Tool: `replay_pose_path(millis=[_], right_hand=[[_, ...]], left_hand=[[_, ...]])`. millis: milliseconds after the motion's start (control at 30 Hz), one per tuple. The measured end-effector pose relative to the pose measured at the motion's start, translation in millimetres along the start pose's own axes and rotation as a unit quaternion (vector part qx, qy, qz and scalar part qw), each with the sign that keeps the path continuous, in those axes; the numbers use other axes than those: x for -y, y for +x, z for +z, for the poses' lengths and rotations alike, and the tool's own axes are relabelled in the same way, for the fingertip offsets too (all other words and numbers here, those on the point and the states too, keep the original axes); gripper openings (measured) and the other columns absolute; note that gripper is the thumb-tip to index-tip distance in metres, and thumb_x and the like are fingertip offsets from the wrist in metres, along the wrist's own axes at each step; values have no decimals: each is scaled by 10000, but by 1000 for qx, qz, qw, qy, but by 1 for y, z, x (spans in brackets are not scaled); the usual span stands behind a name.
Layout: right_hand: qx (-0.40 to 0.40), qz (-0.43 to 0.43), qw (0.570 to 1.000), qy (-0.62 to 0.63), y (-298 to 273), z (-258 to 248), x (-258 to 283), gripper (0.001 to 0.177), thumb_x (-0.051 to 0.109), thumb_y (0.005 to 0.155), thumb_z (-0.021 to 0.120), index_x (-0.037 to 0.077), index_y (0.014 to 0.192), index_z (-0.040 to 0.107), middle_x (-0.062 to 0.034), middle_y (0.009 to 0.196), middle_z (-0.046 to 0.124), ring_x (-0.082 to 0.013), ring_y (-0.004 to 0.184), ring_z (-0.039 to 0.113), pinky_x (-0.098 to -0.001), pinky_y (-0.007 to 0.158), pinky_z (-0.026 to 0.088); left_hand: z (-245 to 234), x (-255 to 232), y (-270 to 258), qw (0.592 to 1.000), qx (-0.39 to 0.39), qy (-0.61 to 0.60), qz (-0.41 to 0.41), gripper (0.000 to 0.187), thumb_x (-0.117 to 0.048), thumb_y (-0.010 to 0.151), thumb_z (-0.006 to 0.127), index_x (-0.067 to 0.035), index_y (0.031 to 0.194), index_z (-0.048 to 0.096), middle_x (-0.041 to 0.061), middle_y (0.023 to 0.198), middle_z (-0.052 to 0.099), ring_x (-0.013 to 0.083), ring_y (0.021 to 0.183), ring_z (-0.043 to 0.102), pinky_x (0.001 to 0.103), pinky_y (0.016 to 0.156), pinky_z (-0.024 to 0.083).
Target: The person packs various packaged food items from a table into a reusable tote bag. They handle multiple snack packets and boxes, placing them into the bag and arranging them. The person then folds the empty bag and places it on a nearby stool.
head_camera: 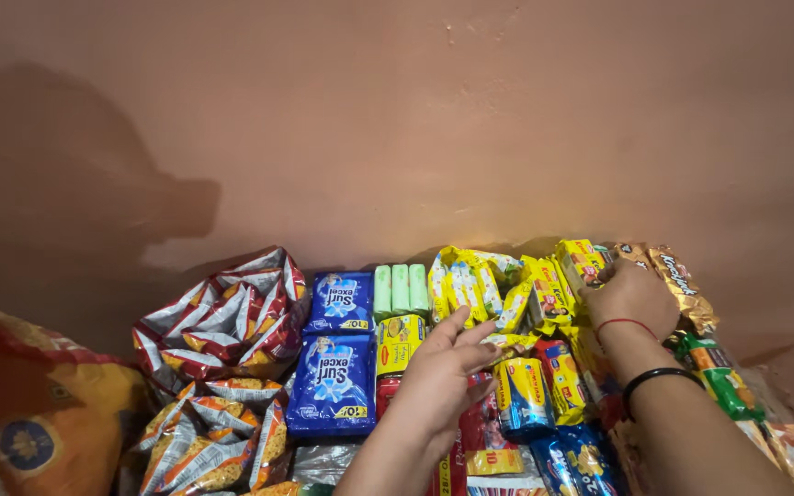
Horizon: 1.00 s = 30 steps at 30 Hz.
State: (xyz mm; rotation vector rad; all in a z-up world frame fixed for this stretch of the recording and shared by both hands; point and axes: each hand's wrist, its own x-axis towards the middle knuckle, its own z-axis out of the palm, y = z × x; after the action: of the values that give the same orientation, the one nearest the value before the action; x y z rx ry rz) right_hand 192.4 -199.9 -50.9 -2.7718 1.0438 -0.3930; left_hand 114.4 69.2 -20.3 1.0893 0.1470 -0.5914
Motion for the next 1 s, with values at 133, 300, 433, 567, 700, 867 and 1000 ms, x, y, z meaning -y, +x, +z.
replay_pose_path(millis=[133, 300, 433, 567, 700, 867, 1000], right_hand=[[7, -18, 1000, -12, -6, -6, 0, 401, 476, 733, 872, 239, 1049, 801, -87, 1017, 778, -290, 956, 734, -450, 799, 585], [16, -28, 999, -11, -8, -8, 0, 375, 472, 742, 871, 245, 1035, 815, -80, 1012, 794, -279, 966, 744, -436, 833, 586], [24, -24, 999, -1, -7, -12, 1, 425, 473, 725, 890, 232, 1065, 805, -83, 1057, 782, -281, 998, 733, -439, 843, 587], [16, -19, 1000, 13, -12, -20, 3, 613, 492, 688, 912, 208, 1205, 746, -100, 1136, 758, -289, 1040, 722, -444, 853, 591], [-6, -1, 999, 47, -18, -30, 5, 789, 509, 667, 929, 115, 1294, 658, -159, 1185, 714, -341, 1048, 703, -478, 827, 581], [-6, -31, 995, 96, -16, -60, 10, 594, 387, 746, 862, 111, 1252, 719, -188, 1200, 726, -371, 1099, 690, -492, 902, 559], [19, -81, 989, 119, -21, -95, 24, 473, 350, 785, 793, 153, 1214, 768, -173, 1145, 761, -354, 1080, 712, -474, 945, 558]], left_hand=[[-4, 0, -1, 1000, -5, -12, -1, 786, -63, 855, 590, -205, 1579, 321, -19, 1496, 607, 115, 1190, 598, 357, 921, 488], [-7, 1, 1, 1000, -4, -14, 4, 790, -55, 848, 607, -196, 1575, 330, -18, 1494, 610, 104, 1173, 592, 355, 922, 495], [-9, 3, 1, 1000, -3, -6, 2, 787, -57, 850, 605, -192, 1576, 331, -11, 1495, 623, 115, 1163, 594, 349, 902, 503], [-9, 1, -1, 1000, -5, -3, 3, 782, -50, 856, 598, -192, 1576, 329, -9, 1490, 610, 111, 1167, 594, 352, 891, 513], [-5, -6, -9, 1000, -8, 9, 3, 772, -55, 861, 588, -202, 1577, 341, -18, 1491, 601, 119, 1149, 601, 345, 881, 512], [3, -22, -28, 999, -13, 33, 22, 762, -58, 872, 590, -194, 1577, 337, -17, 1493, 609, 126, 1148, 623, 340, 856, 494], [6, -35, -49, 998, 0, 8, 60, 758, -55, 872, 604, -196, 1574, 358, -31, 1504, 619, 133, 1082, 564, 336, 849, 476]])
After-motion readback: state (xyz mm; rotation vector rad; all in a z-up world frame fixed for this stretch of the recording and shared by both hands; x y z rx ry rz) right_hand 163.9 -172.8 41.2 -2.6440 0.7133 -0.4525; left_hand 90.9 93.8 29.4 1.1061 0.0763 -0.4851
